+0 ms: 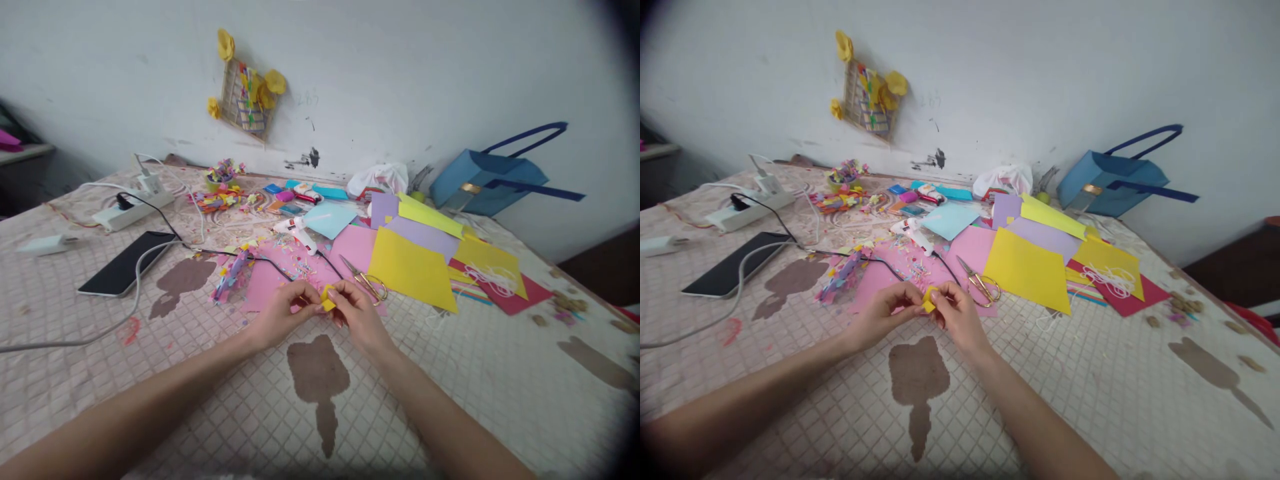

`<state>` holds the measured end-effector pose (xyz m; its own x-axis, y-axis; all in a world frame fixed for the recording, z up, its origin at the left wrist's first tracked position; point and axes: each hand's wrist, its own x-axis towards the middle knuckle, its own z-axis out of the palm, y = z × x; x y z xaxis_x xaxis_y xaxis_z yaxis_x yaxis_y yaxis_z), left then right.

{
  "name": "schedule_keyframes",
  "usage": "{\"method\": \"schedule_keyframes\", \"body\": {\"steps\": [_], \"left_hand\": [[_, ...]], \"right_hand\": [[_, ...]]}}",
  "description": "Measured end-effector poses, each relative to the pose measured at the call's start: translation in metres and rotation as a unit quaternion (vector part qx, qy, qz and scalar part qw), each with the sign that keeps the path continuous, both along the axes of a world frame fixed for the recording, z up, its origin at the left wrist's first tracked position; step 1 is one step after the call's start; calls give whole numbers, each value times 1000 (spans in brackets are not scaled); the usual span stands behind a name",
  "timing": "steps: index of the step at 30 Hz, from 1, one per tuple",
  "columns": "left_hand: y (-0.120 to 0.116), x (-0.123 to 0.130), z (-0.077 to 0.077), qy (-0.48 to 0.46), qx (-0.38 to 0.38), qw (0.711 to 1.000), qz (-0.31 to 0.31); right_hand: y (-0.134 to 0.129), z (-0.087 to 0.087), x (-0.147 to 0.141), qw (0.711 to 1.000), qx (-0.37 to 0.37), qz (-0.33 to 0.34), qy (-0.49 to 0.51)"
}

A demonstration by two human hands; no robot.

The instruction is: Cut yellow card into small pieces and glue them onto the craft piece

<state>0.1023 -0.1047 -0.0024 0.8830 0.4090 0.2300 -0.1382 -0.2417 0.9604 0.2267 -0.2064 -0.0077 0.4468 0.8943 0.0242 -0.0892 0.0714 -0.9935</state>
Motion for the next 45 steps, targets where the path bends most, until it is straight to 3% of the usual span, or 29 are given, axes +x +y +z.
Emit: {"method": "schedule_keyframes", "body": {"steps": [4,8,15,21,28,35,45], "left_hand": [[-2,2,-2,18,-180,983,-6],[-3,3,-2,34,-228,972,33],[-2,2,-4,56,-234,969,53],[-4,2,-2,57,-208,974,62],[-4,2,-2,90,-194,977,26],[-5,0,-3,97,-242,965,29],[-3,1,-4,108,-222,969,9]], "right_hand": [[-1,0,0,1000,-11,8,-15],[-2,-1,-1,999,-20,28,-15],[0,-1,-1,999,-19,35,14],[-1,-1,2,997,-37,20,-64],[-1,0,0,998,-26,6,-63],[2,-2,-1,1000,-21,0,-2],[-1,3,3,998,-27,28,-58]]}}
